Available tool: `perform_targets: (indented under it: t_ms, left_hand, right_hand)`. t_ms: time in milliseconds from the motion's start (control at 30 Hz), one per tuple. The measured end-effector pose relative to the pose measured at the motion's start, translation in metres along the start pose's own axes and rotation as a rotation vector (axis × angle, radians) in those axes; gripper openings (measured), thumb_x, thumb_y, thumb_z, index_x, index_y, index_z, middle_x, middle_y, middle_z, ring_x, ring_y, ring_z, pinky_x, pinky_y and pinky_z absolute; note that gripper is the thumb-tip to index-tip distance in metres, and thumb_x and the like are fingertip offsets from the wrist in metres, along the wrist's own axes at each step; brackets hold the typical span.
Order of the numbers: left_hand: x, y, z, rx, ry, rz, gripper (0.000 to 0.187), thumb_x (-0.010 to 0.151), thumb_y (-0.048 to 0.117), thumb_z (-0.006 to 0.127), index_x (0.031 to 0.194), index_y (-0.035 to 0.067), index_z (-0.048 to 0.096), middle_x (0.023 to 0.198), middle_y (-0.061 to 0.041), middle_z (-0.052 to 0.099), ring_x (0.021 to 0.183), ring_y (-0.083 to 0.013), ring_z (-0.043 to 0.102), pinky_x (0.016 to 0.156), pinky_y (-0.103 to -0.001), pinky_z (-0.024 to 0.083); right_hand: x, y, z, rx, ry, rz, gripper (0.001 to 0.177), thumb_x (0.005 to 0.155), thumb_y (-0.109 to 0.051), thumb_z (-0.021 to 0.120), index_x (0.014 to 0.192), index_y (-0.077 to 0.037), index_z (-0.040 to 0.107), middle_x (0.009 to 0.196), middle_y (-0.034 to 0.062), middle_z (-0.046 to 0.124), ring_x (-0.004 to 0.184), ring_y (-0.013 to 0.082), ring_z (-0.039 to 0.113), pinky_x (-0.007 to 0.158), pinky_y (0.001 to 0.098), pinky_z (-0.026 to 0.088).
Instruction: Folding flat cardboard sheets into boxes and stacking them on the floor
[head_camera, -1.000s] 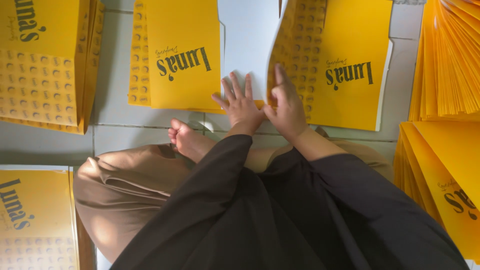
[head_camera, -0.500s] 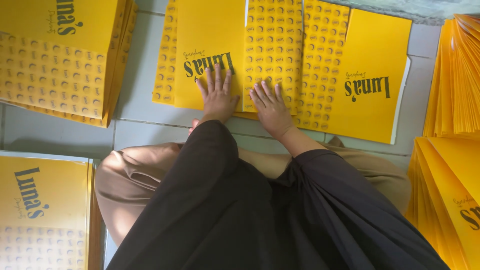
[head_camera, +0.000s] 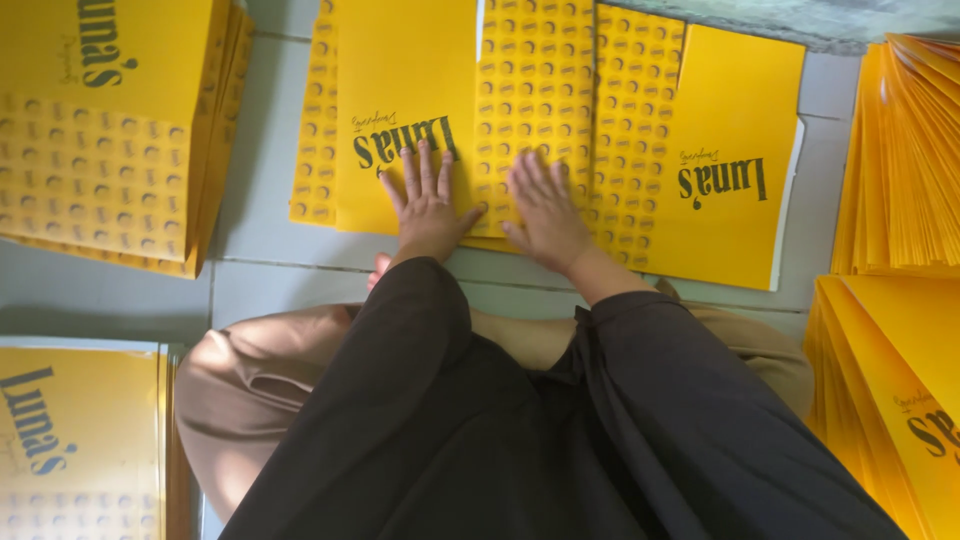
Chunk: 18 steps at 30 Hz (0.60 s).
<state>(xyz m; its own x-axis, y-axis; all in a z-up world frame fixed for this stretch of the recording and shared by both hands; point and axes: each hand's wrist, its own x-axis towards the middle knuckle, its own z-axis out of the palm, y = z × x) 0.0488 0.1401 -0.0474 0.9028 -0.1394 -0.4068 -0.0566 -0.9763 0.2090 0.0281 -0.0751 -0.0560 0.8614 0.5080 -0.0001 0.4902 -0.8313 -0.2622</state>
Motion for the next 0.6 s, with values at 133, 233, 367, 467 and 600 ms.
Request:
perform_targets:
  t_ms: [133, 233, 367, 467, 600]
  left_hand:
    - [0.000, 0.001, -0.005, -0.028, -0.030, 0.021, 0.097, 0.099, 0.067, 0.050, 0.169, 0.017, 0.005, 0.174, -0.012, -0.013, 0.157, -0.0355, -0.019, 0.120, -0.066, -0.017]
    - [0.005, 0.003, -0.008, -0.025, -0.040, 0.016, 0.098, 0.098, 0.065, 0.051, 0.169, 0.018, 0.003, 0.173, -0.013, -0.016, 0.156, -0.0359, -0.022, 0.117, -0.068, -0.020]
    - [0.015, 0.005, -0.006, 0.052, -0.120, -0.032, 0.098, 0.094, 0.075, 0.034, 0.167, 0.020, -0.004, 0.169, -0.013, -0.024, 0.152, -0.0349, -0.028, 0.116, -0.065, -0.021]
    - [0.013, 0.005, -0.003, 0.073, -0.114, -0.042, 0.099, 0.094, 0.077, 0.033, 0.167, 0.021, -0.004, 0.169, -0.012, -0.023, 0.153, -0.0351, -0.027, 0.117, -0.066, -0.019]
    - [0.013, 0.008, -0.012, 0.068, -0.160, -0.055, 0.099, 0.095, 0.075, 0.035, 0.167, 0.022, -0.007, 0.169, -0.012, -0.025, 0.152, -0.0348, -0.028, 0.117, -0.065, -0.019]
  right_hand:
    - [0.014, 0.043, -0.008, 0.012, -0.030, 0.271, 0.082, 0.106, -0.050, 0.033, 0.164, 0.006, 0.021, 0.173, 0.0234, 0.004, 0.159, 0.0378, -0.005, 0.124, 0.0585, -0.011]
    - [0.040, 0.049, -0.025, 0.016, -0.087, 0.375, 0.080, 0.106, -0.049, 0.031, 0.166, 0.002, 0.014, 0.173, 0.0222, -0.001, 0.158, 0.0342, -0.014, 0.121, 0.0571, -0.018]
    - [0.078, 0.052, -0.055, -0.109, -0.239, 0.506, 0.077, 0.109, -0.053, 0.015, 0.165, -0.004, -0.005, 0.171, 0.0120, -0.016, 0.156, 0.0289, -0.018, 0.125, 0.0583, -0.014]
    - [0.099, 0.068, -0.058, -0.095, -0.264, 0.542, 0.077, 0.110, -0.054, 0.011, 0.164, -0.003, -0.008, 0.171, 0.0111, -0.018, 0.156, 0.0273, -0.019, 0.127, 0.0570, -0.014]
    - [0.117, 0.084, -0.063, -0.074, -0.231, 0.535, 0.078, 0.112, -0.054, 0.016, 0.167, -0.004, -0.004, 0.172, 0.0128, -0.014, 0.157, 0.0261, -0.017, 0.125, 0.0556, -0.016]
